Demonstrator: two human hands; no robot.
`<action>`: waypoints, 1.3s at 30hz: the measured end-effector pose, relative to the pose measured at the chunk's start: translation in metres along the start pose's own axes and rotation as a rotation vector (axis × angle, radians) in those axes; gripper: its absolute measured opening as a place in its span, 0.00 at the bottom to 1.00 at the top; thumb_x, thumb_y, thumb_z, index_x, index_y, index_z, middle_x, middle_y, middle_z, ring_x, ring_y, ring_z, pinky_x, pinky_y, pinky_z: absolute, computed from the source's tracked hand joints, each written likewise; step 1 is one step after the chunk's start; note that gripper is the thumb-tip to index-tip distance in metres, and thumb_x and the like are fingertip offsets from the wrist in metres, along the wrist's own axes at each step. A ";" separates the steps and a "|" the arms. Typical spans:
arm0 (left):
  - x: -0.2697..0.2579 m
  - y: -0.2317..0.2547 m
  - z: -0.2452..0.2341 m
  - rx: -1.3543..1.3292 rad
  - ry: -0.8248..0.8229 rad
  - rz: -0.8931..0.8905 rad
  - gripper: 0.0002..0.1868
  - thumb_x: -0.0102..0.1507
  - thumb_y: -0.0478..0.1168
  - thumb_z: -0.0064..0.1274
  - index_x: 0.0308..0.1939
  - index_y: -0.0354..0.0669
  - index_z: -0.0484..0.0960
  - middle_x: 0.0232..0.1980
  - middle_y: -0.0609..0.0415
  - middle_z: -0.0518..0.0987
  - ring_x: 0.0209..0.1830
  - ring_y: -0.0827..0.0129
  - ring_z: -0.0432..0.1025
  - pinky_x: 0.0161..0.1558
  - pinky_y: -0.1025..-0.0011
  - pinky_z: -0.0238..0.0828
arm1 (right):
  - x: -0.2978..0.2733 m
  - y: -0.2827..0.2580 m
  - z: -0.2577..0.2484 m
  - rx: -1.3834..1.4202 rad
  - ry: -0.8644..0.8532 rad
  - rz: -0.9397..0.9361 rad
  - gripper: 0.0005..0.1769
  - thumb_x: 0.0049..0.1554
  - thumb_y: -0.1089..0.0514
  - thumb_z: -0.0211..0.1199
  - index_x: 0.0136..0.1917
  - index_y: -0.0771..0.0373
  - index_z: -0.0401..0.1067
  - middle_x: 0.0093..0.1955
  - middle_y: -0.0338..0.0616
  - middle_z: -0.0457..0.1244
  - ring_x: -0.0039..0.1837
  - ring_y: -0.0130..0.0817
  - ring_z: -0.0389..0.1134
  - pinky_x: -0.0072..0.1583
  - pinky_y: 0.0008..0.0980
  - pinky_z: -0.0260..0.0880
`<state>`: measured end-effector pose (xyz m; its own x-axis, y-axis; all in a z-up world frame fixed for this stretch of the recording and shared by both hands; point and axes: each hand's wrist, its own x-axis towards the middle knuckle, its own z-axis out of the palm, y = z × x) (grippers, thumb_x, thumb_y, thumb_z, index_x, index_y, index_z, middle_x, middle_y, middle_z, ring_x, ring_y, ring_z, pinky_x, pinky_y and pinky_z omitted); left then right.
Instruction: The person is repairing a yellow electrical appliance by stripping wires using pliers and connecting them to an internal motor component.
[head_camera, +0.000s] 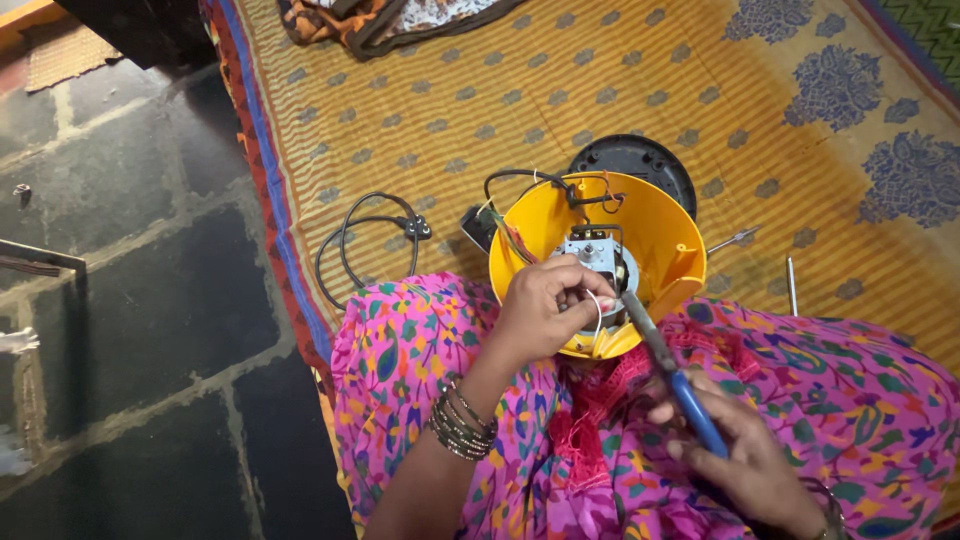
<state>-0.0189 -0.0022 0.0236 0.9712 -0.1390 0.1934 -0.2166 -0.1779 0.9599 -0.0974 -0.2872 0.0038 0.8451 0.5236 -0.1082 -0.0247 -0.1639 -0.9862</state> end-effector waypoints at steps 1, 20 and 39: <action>0.000 0.002 -0.001 0.005 -0.009 0.010 0.05 0.59 0.35 0.64 0.39 0.42 0.88 0.30 0.64 0.74 0.26 0.83 0.64 0.30 0.79 0.62 | 0.001 -0.008 0.000 0.002 -0.001 -0.001 0.18 0.48 0.68 0.67 0.53 0.66 0.78 0.61 0.48 0.65 0.64 0.39 0.66 0.62 0.36 0.65; -0.001 0.012 0.004 0.034 -0.042 0.035 0.07 0.58 0.24 0.56 0.38 0.37 0.83 0.35 0.56 0.76 0.31 0.73 0.78 0.34 0.76 0.73 | -0.012 -0.007 -0.003 -0.340 0.110 -0.171 0.28 0.41 0.67 0.70 0.57 0.61 0.77 0.64 0.46 0.61 0.69 0.41 0.63 0.69 0.40 0.58; -0.001 0.011 0.009 -0.007 0.003 -0.010 0.06 0.60 0.29 0.61 0.40 0.39 0.87 0.32 0.60 0.74 0.25 0.81 0.66 0.30 0.78 0.63 | -0.024 0.010 -0.027 0.188 0.048 0.407 0.26 0.43 0.67 0.72 0.57 0.64 0.77 0.67 0.51 0.67 0.67 0.43 0.65 0.66 0.43 0.60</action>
<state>-0.0234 -0.0127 0.0320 0.9736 -0.1345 0.1844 -0.2062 -0.1727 0.9631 -0.1035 -0.3245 -0.0001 0.7704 0.4078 -0.4901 -0.4529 -0.1911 -0.8708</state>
